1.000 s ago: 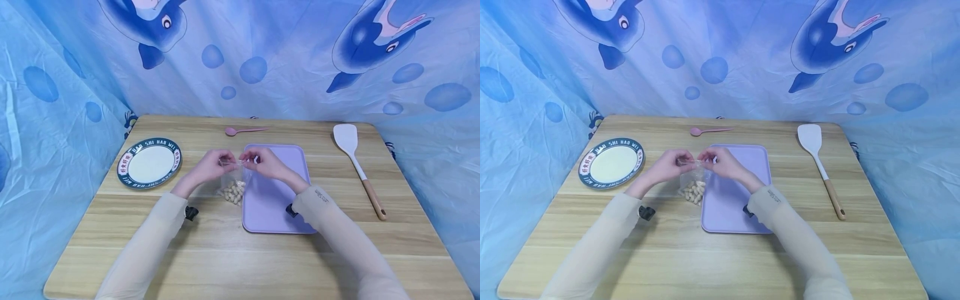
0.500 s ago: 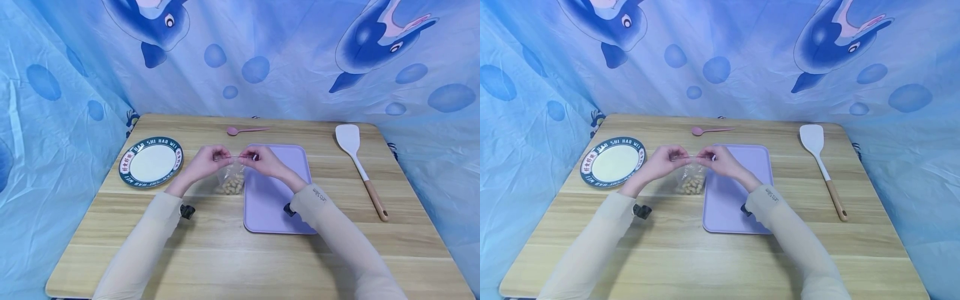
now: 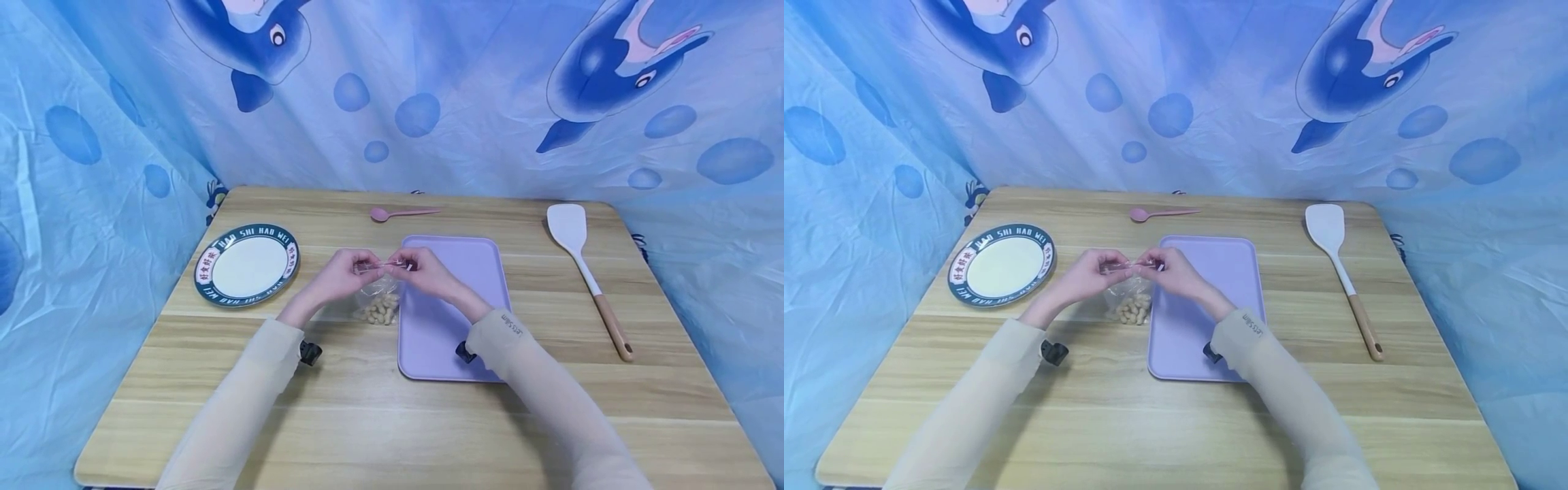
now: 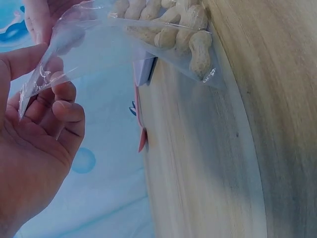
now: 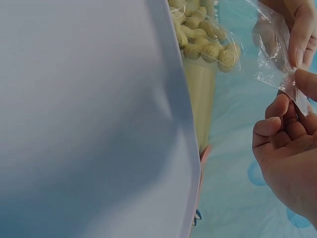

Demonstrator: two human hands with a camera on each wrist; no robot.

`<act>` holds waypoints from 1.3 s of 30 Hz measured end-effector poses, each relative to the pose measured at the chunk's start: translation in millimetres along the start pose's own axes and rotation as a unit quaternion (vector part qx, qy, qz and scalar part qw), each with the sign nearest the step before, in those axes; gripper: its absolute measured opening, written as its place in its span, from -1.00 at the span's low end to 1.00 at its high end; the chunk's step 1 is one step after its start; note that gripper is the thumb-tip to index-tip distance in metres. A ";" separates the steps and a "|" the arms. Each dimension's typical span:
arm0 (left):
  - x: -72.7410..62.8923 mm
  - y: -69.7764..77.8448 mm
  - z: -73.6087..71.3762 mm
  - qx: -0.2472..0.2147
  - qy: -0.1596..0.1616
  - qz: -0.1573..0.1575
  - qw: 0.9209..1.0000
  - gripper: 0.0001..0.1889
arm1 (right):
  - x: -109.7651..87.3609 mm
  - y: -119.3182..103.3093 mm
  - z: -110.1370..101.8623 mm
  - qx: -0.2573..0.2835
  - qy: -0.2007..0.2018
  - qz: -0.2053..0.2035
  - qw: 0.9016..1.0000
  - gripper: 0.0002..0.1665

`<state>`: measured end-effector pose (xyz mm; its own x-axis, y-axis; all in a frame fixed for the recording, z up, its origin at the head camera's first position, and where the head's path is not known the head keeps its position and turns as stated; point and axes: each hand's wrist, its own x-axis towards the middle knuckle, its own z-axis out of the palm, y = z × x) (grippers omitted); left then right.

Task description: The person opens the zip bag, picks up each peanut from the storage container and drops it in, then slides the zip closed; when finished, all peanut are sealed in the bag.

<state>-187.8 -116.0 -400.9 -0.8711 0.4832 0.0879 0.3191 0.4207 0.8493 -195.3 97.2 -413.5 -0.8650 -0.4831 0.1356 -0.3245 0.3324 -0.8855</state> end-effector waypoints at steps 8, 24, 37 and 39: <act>-1.2 -1.3 0.9 -0.006 0.004 0.007 1.000 -0.88 | -1.5 -0.7 1.9 -0.001 0.001 -0.006 1.000 -0.86; -2.7 -3.7 2.4 0.003 0.023 0.013 1.000 -0.91 | -3.0 -2.0 2.0 -0.005 0.012 0.002 1.000 -0.86; -5.8 -5.6 -5.8 0.010 0.017 -0.020 1.000 -0.91 | -6.8 2.6 -3.5 0.006 0.036 0.021 0.999 -0.85; -6.3 -6.0 -8.1 0.014 0.016 -0.019 1.000 -0.91 | -7.3 3.4 -4.5 0.006 0.041 0.023 0.999 -0.86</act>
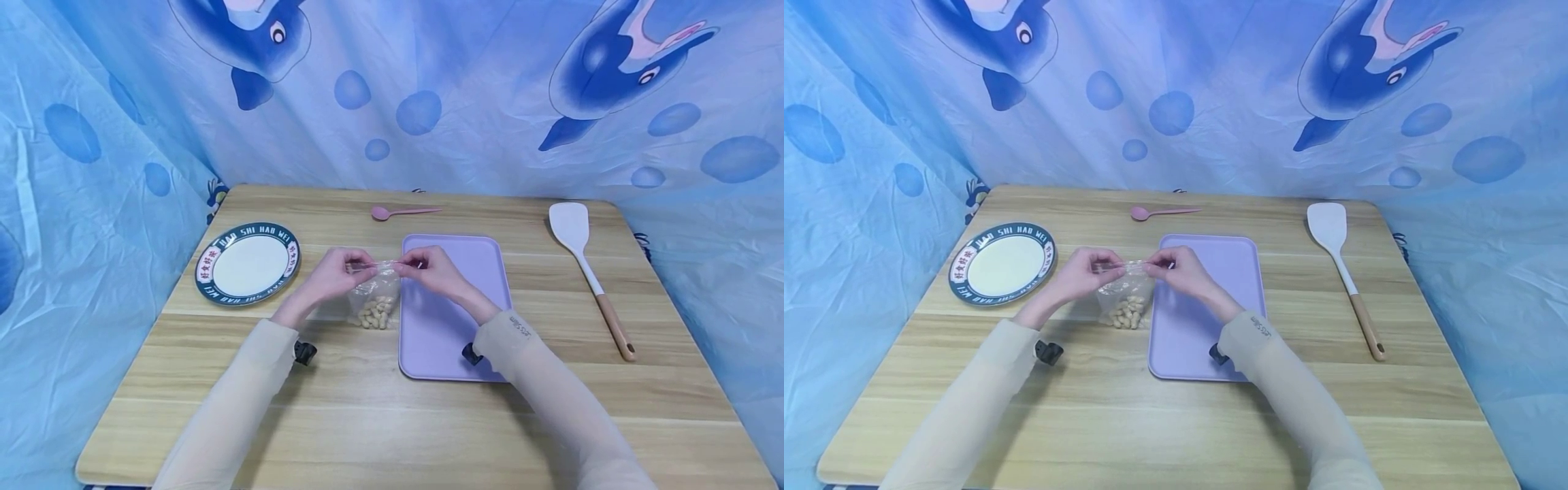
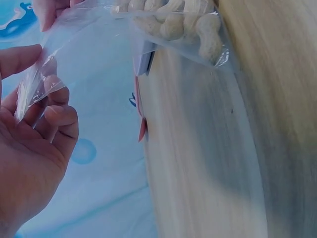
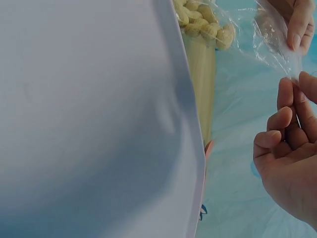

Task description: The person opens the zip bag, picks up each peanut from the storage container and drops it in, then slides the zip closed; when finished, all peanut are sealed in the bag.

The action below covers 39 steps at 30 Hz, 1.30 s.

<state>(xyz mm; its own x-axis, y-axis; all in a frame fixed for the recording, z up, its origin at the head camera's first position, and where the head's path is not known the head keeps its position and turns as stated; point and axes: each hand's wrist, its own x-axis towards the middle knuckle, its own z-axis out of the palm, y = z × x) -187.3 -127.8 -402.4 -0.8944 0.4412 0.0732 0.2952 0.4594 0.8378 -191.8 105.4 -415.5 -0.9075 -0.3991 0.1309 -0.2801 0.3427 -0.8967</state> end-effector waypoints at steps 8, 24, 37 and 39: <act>4.0 10.9 -4.8 0.130 0.006 0.018 0.991 -0.82 | -1.6 0.5 -1.3 0.014 -0.002 -0.008 1.000 -0.86; 13.2 22.3 3.7 0.104 -0.052 0.032 0.993 -0.92 | -2.9 -0.6 3.4 0.016 -0.008 -0.044 0.999 -0.92; 9.2 21.4 6.9 0.108 -0.044 0.038 0.992 -0.90 | -3.5 1.3 6.8 0.015 -0.006 -0.049 0.999 -0.93; 9.0 20.9 7.0 0.106 -0.042 0.037 0.993 -0.90 | -4.1 1.7 6.4 0.017 -0.008 -0.045 0.999 -0.92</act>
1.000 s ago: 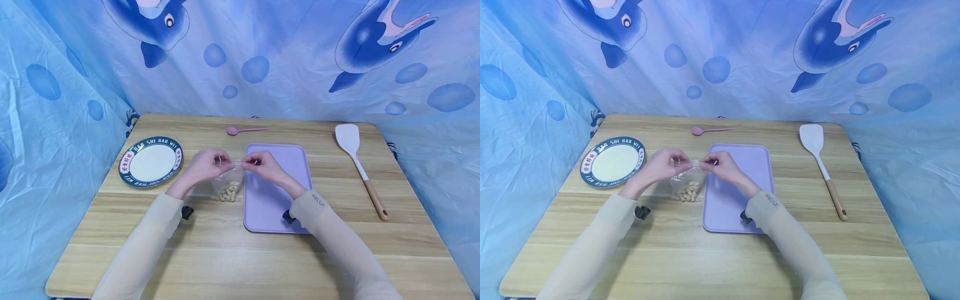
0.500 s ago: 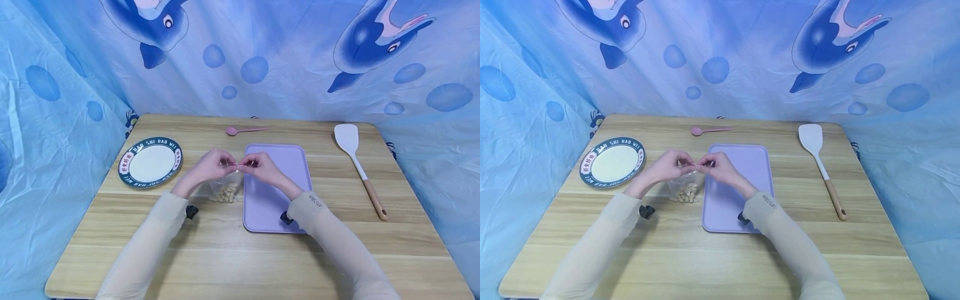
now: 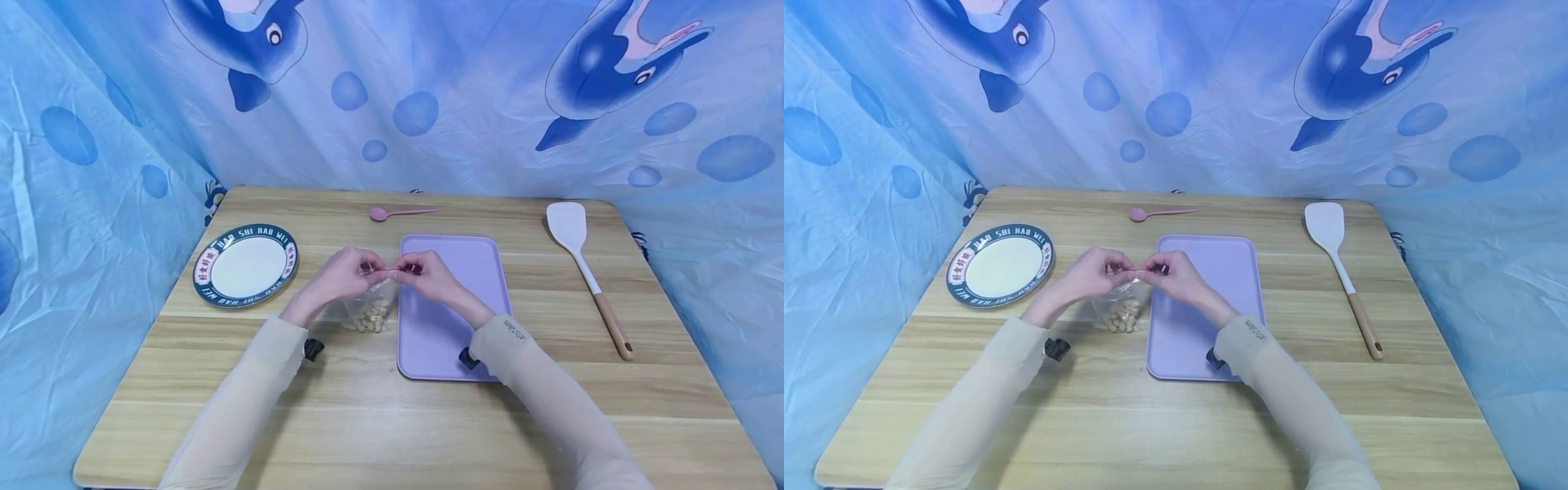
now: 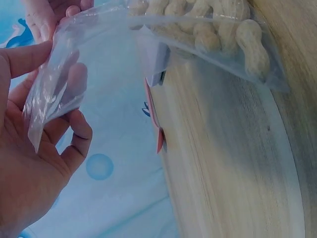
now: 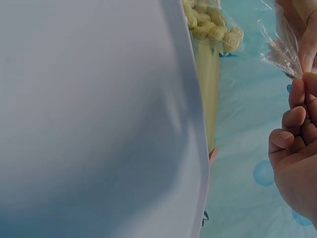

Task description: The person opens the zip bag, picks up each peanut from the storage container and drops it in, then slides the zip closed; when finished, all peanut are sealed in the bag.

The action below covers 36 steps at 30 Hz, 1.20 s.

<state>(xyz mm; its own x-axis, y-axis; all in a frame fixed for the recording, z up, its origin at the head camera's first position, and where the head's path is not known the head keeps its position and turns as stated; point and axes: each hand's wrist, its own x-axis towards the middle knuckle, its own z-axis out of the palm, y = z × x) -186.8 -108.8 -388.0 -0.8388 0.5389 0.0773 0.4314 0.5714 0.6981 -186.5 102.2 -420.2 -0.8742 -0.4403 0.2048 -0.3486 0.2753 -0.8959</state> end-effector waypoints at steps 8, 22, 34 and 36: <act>-0.5 -0.8 -0.3 -0.030 -0.002 -0.002 1.000 -0.95 | -9.4 -37.8 -6.6 -0.007 -0.023 -0.006 1.000 -0.92; -1.2 1.8 0.0 -0.033 -0.004 0.004 0.999 -0.96 | -1.5 -1.1 -0.5 0.014 -0.017 -0.016 1.000 -0.92; -4.4 -2.3 -3.6 -0.042 -0.011 0.012 0.999 -0.95 | -4.2 -17.6 -4.1 -0.012 -0.029 -0.037 0.999 -0.92; -5.2 -3.4 -3.8 -0.046 -0.010 0.010 0.999 -0.95 | -4.5 -18.4 -4.3 -0.013 -0.026 -0.042 0.999 -0.93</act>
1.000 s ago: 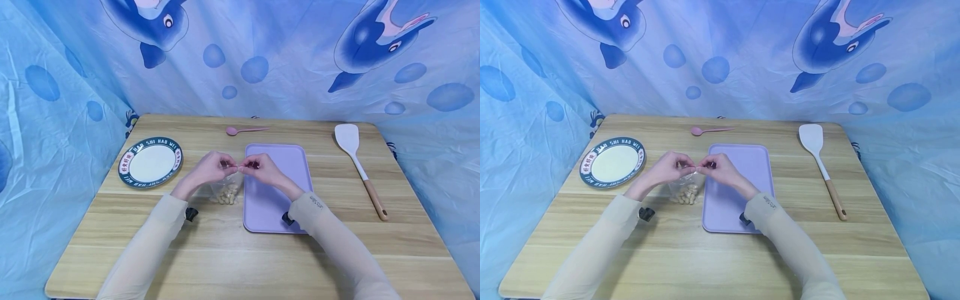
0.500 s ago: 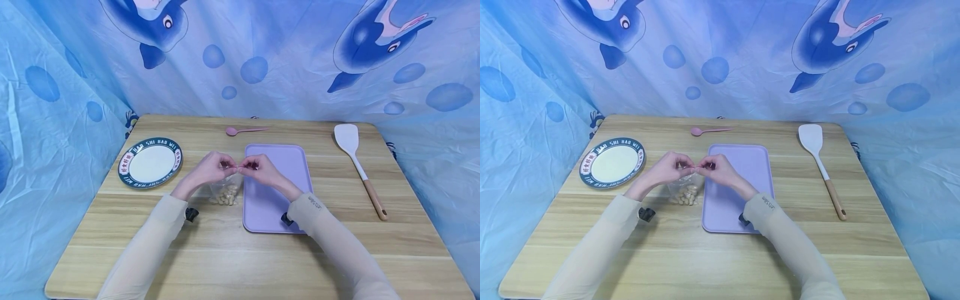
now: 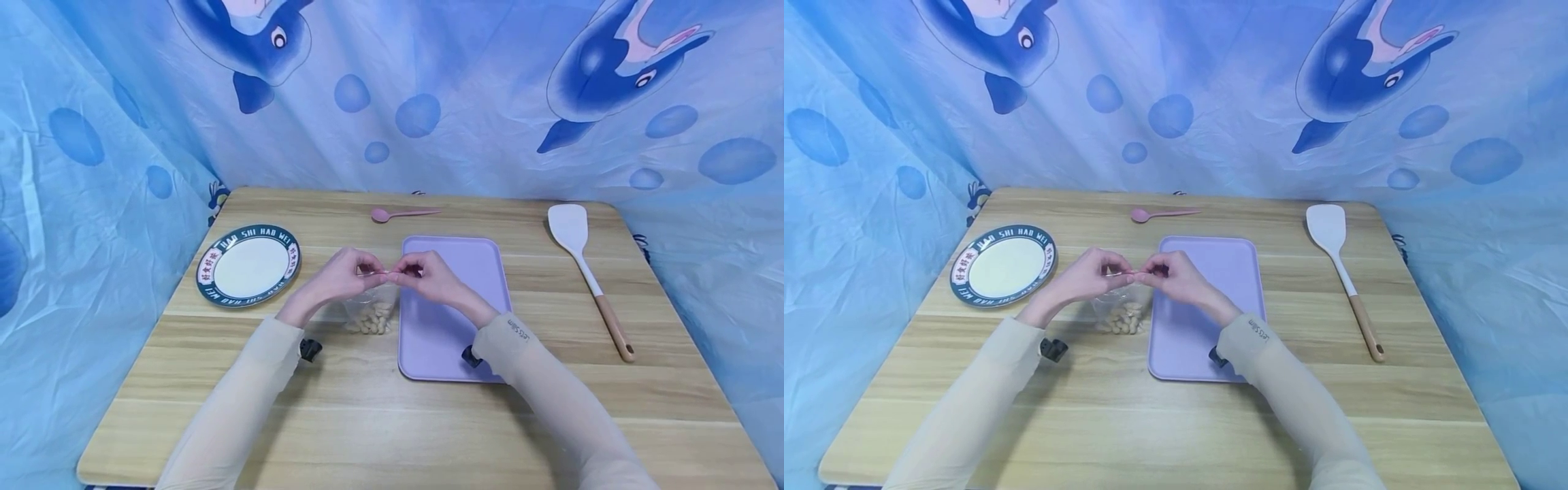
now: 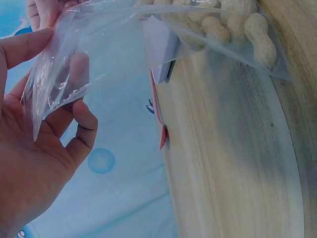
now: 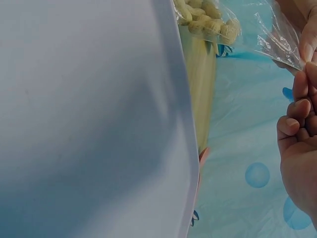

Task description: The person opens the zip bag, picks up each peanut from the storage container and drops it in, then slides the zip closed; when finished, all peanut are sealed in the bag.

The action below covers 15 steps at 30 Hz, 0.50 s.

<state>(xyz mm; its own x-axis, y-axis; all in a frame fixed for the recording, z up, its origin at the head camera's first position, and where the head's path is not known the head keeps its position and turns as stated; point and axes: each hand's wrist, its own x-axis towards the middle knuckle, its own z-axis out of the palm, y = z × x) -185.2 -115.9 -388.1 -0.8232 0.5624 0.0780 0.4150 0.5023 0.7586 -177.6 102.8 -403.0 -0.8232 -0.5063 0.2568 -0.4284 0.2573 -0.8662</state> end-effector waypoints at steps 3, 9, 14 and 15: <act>-2.0 -1.7 -0.9 -0.003 0.002 -0.006 1.000 -0.94 | -1.3 -0.4 -0.8 -0.004 0.007 -0.001 1.000 -0.94; -7.6 -4.9 -5.2 -0.012 0.008 -0.027 1.000 -0.94 | -2.2 12.5 -2.1 -0.010 0.020 -0.006 1.000 -0.93; -11.2 -5.9 -9.1 -0.012 0.009 -0.035 0.999 -0.90 | -2.6 15.0 -3.0 -0.013 0.026 -0.010 1.000 -0.94; -12.3 -6.5 -10.6 -0.010 0.011 -0.037 0.999 -0.90 | -2.8 15.2 -3.4 -0.015 0.030 -0.009 0.999 -0.93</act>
<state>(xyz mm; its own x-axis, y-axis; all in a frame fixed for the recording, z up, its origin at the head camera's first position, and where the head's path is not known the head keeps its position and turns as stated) -181.9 -133.0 -387.2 -0.8596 0.5098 0.0362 0.3458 0.5280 0.7757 -183.1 110.9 -415.4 -0.8354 -0.4618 0.2981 -0.4539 0.2737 -0.8480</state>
